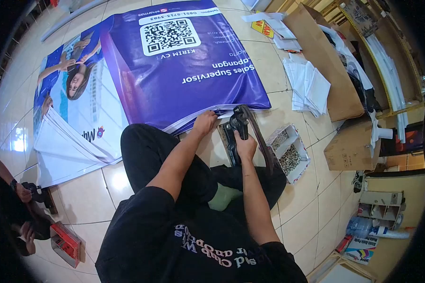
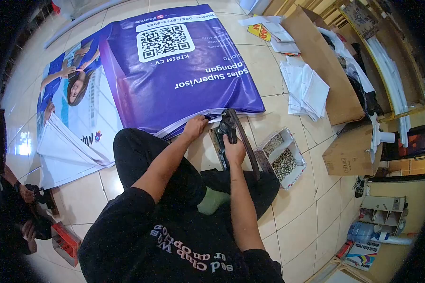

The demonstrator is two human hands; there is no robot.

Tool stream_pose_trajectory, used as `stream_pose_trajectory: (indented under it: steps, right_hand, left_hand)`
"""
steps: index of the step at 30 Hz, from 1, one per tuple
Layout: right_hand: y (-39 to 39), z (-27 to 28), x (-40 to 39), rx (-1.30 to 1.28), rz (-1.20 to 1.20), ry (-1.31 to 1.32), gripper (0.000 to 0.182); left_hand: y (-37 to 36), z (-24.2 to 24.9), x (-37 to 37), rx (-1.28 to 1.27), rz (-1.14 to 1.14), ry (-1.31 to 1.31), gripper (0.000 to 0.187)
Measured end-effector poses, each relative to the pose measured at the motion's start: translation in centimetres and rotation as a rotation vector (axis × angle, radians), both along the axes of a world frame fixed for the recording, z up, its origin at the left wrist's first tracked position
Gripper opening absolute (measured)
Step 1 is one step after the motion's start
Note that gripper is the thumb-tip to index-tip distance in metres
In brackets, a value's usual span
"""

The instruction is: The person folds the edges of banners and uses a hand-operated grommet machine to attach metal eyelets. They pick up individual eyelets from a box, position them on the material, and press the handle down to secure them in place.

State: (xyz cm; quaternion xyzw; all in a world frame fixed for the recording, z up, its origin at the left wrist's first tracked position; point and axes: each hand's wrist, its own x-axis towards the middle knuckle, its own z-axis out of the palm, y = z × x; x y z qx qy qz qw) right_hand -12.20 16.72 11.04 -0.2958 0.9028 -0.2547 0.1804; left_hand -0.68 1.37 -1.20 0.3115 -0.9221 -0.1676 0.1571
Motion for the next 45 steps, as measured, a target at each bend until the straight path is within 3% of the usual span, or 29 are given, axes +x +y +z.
stream_pose_trajectory:
  steps: [7,12,17,26,29,37,45]
  right_hand:
    - [-0.2,-0.2,0.5,-0.074,-0.066,0.076,0.045]
    - [-0.2,0.4,0.6,-0.072,-0.067,0.056,0.044]
    - [-0.7,-1.3,-0.6,-0.074,-0.02,0.094,0.044]
    - [-2.8,-1.1,-2.5,-0.087,0.206,0.082,0.043]
    - [-3.0,-1.3,-2.4,-0.162,0.216,0.115,0.043]
    - [-3.4,-0.8,0.0,-0.061,-0.029,0.057,0.044]
    - [-2.9,-1.0,-1.0,-0.123,0.14,0.048,0.043]
  left_hand:
    - [0.6,2.9,0.7,-0.143,-0.077,0.098,0.026]
    - [0.6,2.4,0.7,-0.175,-0.086,0.12,0.03]
    - [0.4,2.0,0.6,-0.11,-0.096,0.096,0.017]
    - [0.5,2.5,0.5,-0.165,-0.123,0.093,0.013]
    - [0.6,2.5,0.4,-0.173,-0.124,0.081,0.015]
    - [0.9,2.3,0.4,-0.172,-0.156,0.042,0.016]
    - [1.1,1.8,-0.1,-0.126,-0.064,0.08,0.014]
